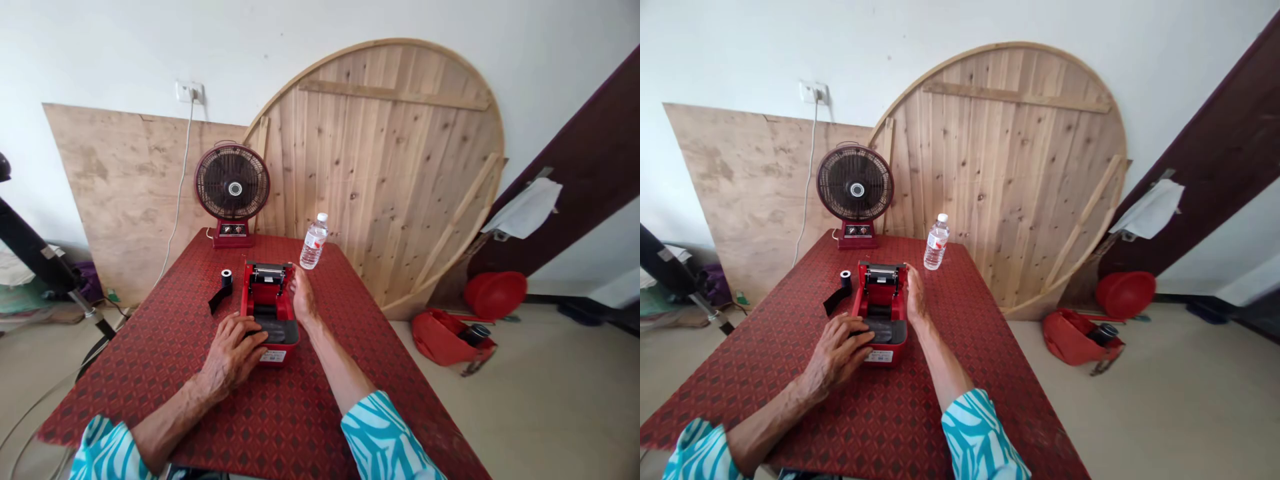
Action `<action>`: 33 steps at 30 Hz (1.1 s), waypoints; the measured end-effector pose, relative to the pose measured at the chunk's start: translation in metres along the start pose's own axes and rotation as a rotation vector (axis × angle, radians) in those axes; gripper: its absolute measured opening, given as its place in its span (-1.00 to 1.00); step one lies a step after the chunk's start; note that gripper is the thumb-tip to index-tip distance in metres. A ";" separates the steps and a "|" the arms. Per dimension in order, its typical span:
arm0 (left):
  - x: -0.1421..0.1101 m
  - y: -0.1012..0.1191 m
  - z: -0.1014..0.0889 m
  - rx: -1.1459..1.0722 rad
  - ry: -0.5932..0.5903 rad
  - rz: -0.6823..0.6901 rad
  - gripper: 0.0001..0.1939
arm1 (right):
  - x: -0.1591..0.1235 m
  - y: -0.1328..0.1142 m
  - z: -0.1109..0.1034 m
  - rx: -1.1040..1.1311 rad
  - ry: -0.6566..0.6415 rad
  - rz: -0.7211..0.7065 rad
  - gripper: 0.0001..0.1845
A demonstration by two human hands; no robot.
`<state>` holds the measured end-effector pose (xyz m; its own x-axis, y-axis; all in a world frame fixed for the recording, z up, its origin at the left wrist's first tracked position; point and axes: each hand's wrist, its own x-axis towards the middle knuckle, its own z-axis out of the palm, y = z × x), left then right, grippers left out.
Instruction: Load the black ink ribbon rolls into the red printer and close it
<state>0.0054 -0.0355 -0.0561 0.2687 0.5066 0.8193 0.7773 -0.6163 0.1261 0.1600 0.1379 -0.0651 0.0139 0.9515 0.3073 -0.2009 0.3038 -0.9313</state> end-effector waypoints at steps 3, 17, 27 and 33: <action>-0.001 0.001 -0.001 -0.004 0.008 -0.004 -0.82 | -0.007 -0.010 -0.005 -0.030 0.041 0.042 -0.40; -0.008 -0.010 0.000 -0.044 -0.069 -0.107 -0.56 | -0.068 -0.014 -0.020 0.079 -0.031 0.201 -0.61; -0.003 -0.021 -0.008 0.103 -0.201 -0.185 -0.36 | -0.069 -0.012 -0.025 -0.070 -0.062 0.087 -0.65; -0.006 -0.022 -0.007 -0.061 -0.216 -0.277 -0.37 | -0.072 -0.005 -0.025 -0.106 -0.065 0.067 -0.61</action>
<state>-0.0173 -0.0292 -0.0604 0.1714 0.7712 0.6130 0.8037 -0.4694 0.3658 0.1850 0.0689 -0.0871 -0.0601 0.9658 0.2524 -0.0947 0.2462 -0.9646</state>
